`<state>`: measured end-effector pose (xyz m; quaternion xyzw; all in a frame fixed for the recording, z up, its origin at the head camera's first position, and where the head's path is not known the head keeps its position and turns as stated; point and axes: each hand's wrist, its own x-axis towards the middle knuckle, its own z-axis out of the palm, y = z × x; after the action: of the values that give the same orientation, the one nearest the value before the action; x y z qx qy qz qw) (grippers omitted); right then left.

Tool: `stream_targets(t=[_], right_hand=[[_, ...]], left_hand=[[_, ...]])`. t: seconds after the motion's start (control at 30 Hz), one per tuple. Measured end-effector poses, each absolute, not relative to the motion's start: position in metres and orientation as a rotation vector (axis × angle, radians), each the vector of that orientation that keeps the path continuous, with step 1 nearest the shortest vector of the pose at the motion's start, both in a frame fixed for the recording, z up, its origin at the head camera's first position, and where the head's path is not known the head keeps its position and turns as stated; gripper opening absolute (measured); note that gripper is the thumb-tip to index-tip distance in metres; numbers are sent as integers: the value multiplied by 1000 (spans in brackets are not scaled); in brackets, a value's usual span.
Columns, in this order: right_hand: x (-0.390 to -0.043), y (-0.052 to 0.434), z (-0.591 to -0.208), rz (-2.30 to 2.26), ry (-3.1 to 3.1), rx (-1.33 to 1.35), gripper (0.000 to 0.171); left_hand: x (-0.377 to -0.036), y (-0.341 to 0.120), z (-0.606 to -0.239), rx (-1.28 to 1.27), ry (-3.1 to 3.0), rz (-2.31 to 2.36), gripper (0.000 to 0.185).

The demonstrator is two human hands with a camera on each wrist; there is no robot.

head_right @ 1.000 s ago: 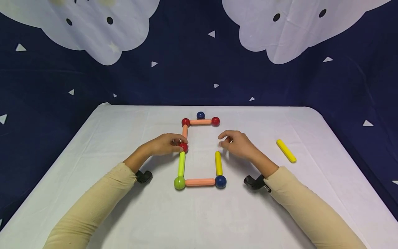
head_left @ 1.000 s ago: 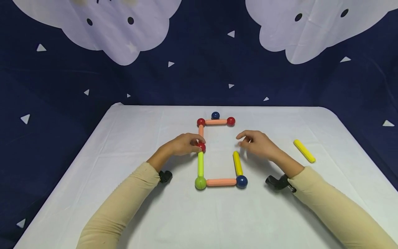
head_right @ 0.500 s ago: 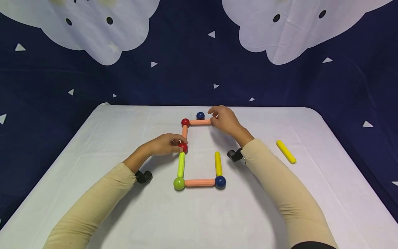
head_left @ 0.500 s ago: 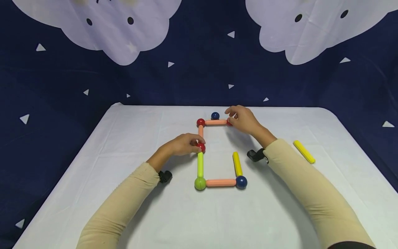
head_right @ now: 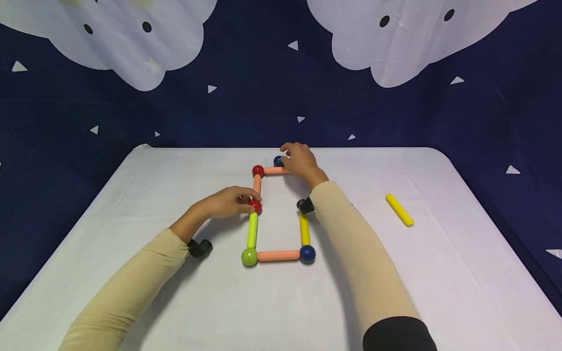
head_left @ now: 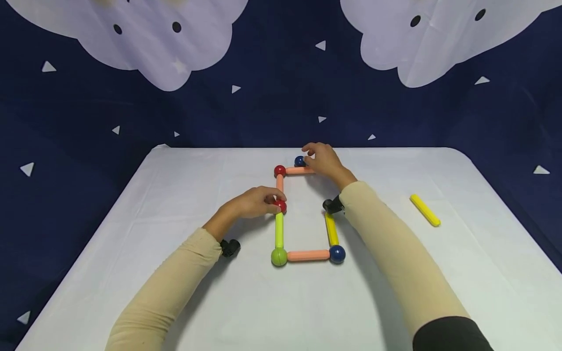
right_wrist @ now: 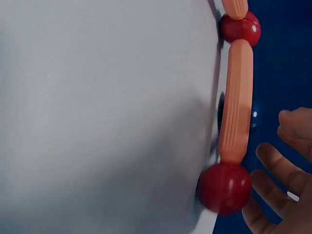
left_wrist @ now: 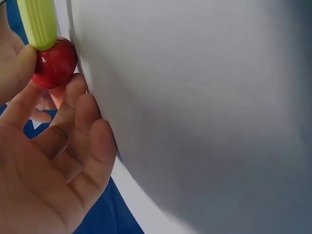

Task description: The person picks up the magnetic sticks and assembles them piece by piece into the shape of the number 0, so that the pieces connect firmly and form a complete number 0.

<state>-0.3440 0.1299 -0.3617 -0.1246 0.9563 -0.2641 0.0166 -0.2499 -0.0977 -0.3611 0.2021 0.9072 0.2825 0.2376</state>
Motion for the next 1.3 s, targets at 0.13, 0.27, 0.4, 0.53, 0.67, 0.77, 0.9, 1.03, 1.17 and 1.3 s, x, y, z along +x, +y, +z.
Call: stream_targets(t=[0.13, 0.27, 0.4, 0.53, 0.67, 0.77, 0.9, 1.03, 1.17, 1.3], right_hand=[[-349, 121, -363, -717, 2913, -331, 45], [-350, 119, -368, -714, 2834, -243, 48], [-352, 119, -373, -762, 2842, -209, 46], [-353, 120, -375, -780, 2860, -214, 45], [-352, 120, -373, -792, 2883, -221, 43], [-351, 120, -370, -802, 2901, -229, 42], [-350, 122, -366, -825, 2928, -244, 40], [-347, 125, -360, -837, 2977, -270, 39], [-341, 131, -349, -822, 3054, -352, 38], [-328, 139, -333, -779, 3096, -512, 39]], left_hand=[[-250, -99, -361, 563, 2478, 790, 32], [-251, -99, -363, 577, 2471, 799, 31], [-250, -98, -363, 574, 2471, 802, 31], [-249, -98, -362, 575, 2470, 803, 32], [-249, -98, -361, 573, 2464, 805, 32], [-249, -98, -360, 571, 2459, 812, 32], [-249, -99, -361, 589, 2462, 810, 31], [-249, -99, -360, 583, 2459, 801, 32], [-250, -99, -360, 554, 2455, 798, 33], [-250, -98, -359, 562, 2460, 799, 33]])
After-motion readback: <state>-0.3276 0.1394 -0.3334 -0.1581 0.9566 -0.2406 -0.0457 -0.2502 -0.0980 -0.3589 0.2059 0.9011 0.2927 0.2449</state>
